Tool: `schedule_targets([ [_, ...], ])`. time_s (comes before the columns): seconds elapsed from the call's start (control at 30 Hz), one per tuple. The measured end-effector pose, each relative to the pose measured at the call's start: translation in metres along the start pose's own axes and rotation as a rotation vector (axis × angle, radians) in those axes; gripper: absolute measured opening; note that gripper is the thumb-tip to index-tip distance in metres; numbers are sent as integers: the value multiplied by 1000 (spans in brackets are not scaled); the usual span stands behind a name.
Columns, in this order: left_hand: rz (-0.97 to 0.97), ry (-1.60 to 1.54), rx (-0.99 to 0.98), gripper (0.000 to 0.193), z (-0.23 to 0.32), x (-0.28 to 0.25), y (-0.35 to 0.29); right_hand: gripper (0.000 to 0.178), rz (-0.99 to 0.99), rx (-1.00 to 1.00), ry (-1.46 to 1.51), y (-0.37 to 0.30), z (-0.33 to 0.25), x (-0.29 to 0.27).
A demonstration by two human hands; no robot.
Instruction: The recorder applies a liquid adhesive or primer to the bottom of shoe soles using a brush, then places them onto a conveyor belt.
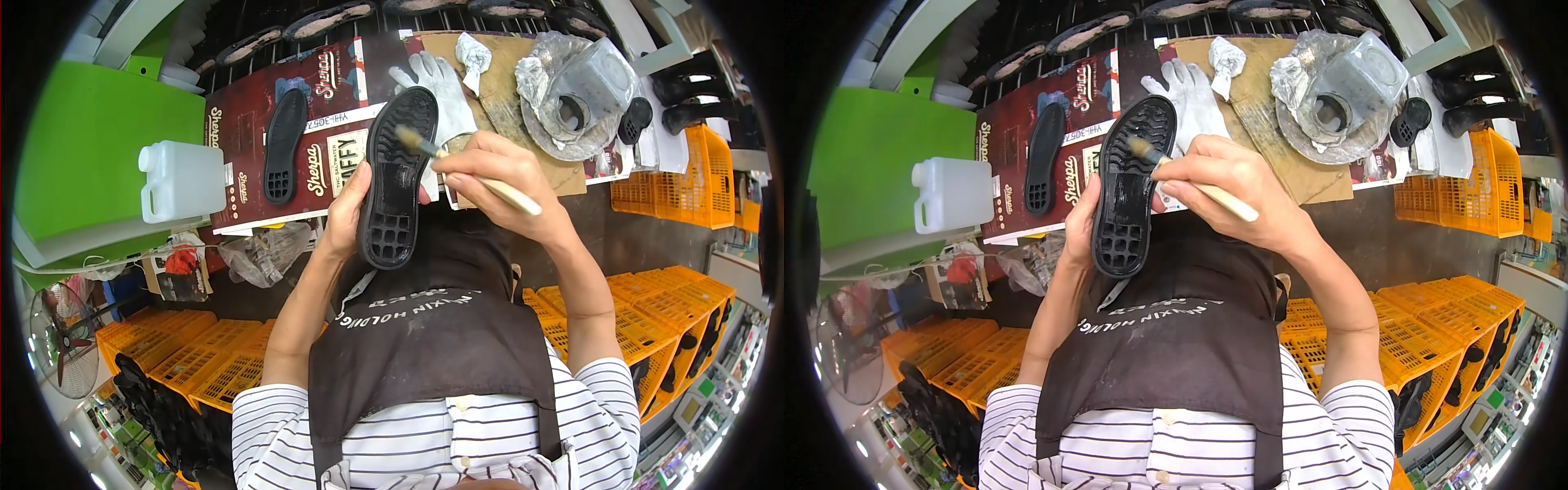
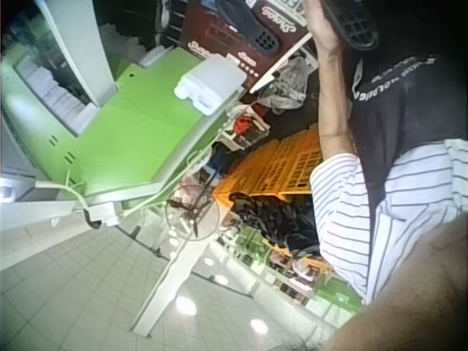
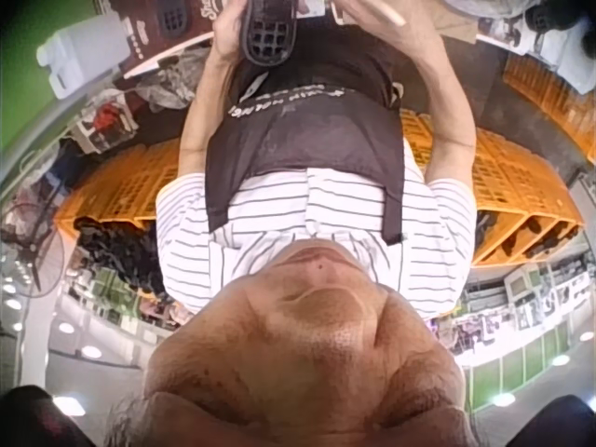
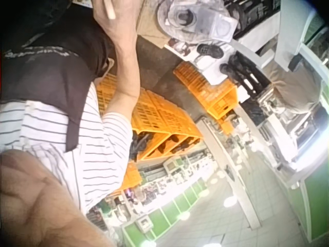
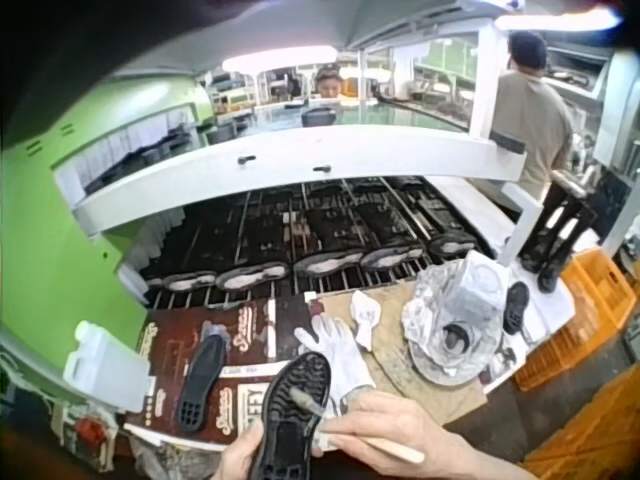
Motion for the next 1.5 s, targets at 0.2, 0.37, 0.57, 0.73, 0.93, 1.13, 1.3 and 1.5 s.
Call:
schedule_targets([
  [0.2, 13, -28, -15, 61, -4, -12, 7, 17, -314, -212, 173, -24, -42, 35],
  [0.37, 100, -114, -111, 59, -5, 0, -3, 16, -360, 145, 536, -4, 1, 34],
  [0.57, -55, -58, -69, 64, -2, 0, -4, 19, 22, 215, 157, 19, 56, -3],
  [0.73, -21, -231, -99, 58, -3, -14, 0, 31, -264, -314, -227, -2, 2, 25],
  [0.93, -10, -275, -307, 58, 4, -1, -2, 20, -468, -392, -43, -5, -13, 25],
  [1.13, -86, -47, -277, 63, 6, 1, -7, 16, -291, -178, -186, 9, 27, 1],
  [1.3, -56, 86, -155, 59, 6, 2, -7, 14, -5, -14, -182, 2, 33, -4],
  [1.5, -41, 306, -16, 53, 8, 9, -9, 22, 59, 438, 36, 5, 34, 3],
])
Point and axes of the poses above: each hand's wrist, its own y-axis towards the middle knuckle, its own x-axis out of the palm, z = x × y, the point moved 6 cm from there along y, towards the middle knuckle, and after that the axes turned 7 degrees about z, right-handed, at the moved point
